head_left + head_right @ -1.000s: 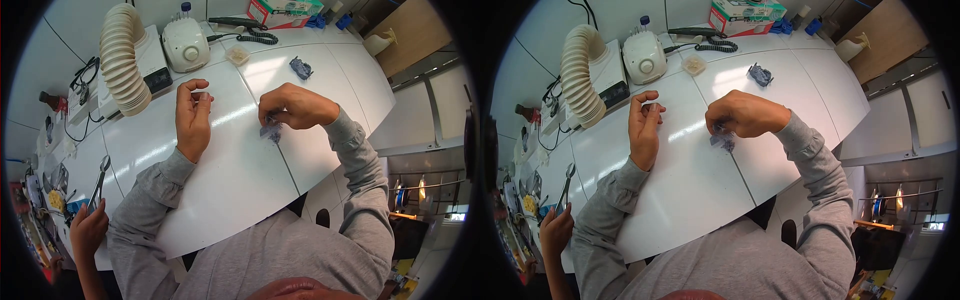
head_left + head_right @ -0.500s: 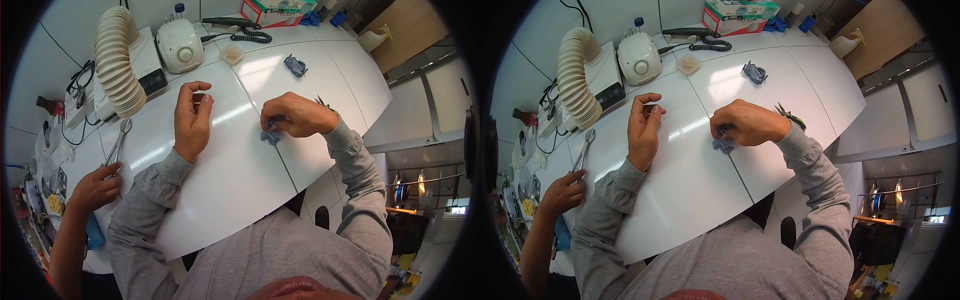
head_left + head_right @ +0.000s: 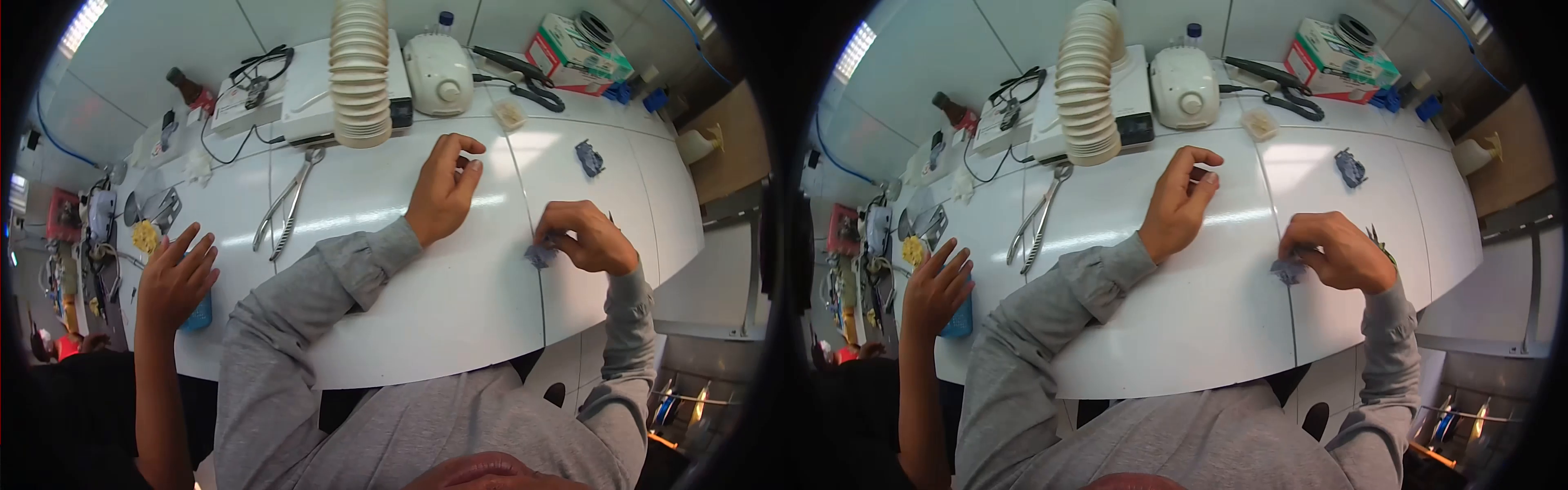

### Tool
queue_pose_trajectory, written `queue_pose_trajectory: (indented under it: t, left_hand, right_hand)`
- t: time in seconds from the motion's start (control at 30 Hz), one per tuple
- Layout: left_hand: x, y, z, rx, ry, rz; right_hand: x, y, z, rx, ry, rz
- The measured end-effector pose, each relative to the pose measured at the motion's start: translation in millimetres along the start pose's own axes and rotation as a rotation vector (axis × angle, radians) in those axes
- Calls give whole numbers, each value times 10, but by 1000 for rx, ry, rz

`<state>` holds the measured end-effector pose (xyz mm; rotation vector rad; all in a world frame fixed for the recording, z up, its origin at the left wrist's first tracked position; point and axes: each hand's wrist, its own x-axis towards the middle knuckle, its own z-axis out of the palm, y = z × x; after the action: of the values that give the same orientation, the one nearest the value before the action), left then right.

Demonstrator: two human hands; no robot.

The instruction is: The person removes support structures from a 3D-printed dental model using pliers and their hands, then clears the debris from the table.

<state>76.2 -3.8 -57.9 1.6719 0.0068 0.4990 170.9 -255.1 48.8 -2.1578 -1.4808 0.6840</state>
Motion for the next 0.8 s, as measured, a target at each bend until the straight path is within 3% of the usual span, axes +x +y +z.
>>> queue_pose_trajectory:
  t: [0.1,0.13,0.23,0.37,0.47,0.53,0.67,0.73,0.8]
  left_hand:
    - [11,0,-6,-13,-6,13]
    - [10,10,-7,-9,-9,14]
    - [14,23,-9,20,-33,13]
    - [15,39,-9,51,-53,7]
    - [27,12,19,81,-58,38]
    - [34,1,26,96,-73,41]
    - [56,-81,39,93,-129,5]
    - [41,-2,55,91,-168,14]
    - [75,-58,37,152,-144,29]
  right_hand:
    - [-421,-138,117,84,462,16]
    - [-629,-35,355,328,666,56]
    - [-1054,45,1092,365,1160,82]
    - [-1280,155,1827,314,1393,248]
    - [-978,-12,1883,167,1744,331]
    - [-998,-32,1945,171,1721,352]
    - [-948,86,1918,151,1776,145]
    - [-944,36,1887,139,1783,260]
    - [-958,173,1862,-18,1786,209]
